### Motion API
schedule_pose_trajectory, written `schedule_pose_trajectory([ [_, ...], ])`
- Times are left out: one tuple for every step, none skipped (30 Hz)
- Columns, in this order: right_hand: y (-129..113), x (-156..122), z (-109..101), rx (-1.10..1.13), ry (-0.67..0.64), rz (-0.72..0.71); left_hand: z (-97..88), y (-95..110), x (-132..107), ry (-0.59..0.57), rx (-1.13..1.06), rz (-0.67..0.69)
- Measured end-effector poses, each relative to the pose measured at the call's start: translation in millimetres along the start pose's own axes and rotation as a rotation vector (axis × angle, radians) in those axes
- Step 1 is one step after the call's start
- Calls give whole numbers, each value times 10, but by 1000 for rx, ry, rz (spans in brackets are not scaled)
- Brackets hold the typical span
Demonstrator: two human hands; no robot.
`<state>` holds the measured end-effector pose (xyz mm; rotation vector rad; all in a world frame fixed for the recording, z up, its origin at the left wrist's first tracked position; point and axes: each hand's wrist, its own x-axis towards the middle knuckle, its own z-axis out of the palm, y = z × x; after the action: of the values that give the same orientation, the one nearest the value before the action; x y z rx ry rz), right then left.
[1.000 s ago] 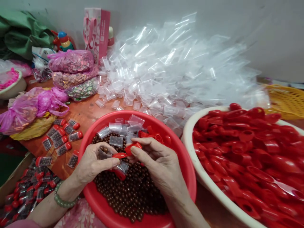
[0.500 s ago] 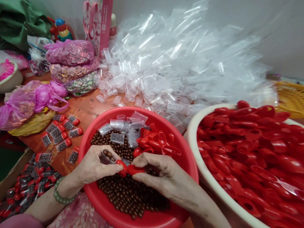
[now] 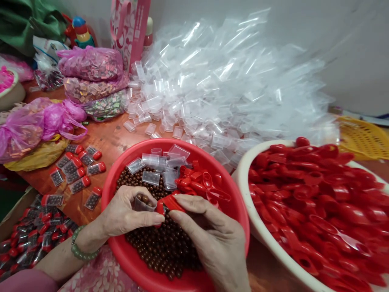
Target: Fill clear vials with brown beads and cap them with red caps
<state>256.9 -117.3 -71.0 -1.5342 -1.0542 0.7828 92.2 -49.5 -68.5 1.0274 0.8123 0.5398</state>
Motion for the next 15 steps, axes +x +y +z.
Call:
schedule_pose_trajectory([
  [-12, -37, 14, -2, -24, -28, 3, 6, -6, -6, -8, 11],
  [-19, -69, 24, 1, -58, -57, 1, 10, -11, -13, -18, 20],
  [-20, -96, 28, 6, -91, -94, -5, 10, -15, -23, -31, 23],
  [-17, -115, 30, 1, -124, -133, -13, 8, -18, -39, -43, 17],
  [-11, -127, 28, -18, -155, -176, -22, 4, -20, -57, -51, 7],
  [-5, -131, 25, -55, -183, -224, -31, 1, -22, -71, -55, -2],
  [1, -129, 22, -106, -206, -276, -40, 0, -24, -82, -54, -9],
  [4, -123, 18, -165, -220, -327, -47, -1, -24, -87, -50, -10],
  [4, -114, 14, -229, -225, -380, -53, 0, -23, -88, -43, -6],
  [1, -104, 11, -298, -231, -429, -58, 1, -20, -90, -37, -2],
  [-5, -94, 8, -365, -238, -478, -63, 2, -15, -95, -35, -3],
  [-12, -86, 5, -429, -244, -523, -68, 2, -9, -101, -39, -8],
  [-18, -77, 3, -490, -250, -558, -73, 1, -2, -107, -43, -12],
  [-22, -69, 1, -543, -253, -586, -79, -2, 5, -108, -46, -14],
  [-22, -60, -1, -582, -260, -604, -84, -6, 13, -108, -45, -16],
])
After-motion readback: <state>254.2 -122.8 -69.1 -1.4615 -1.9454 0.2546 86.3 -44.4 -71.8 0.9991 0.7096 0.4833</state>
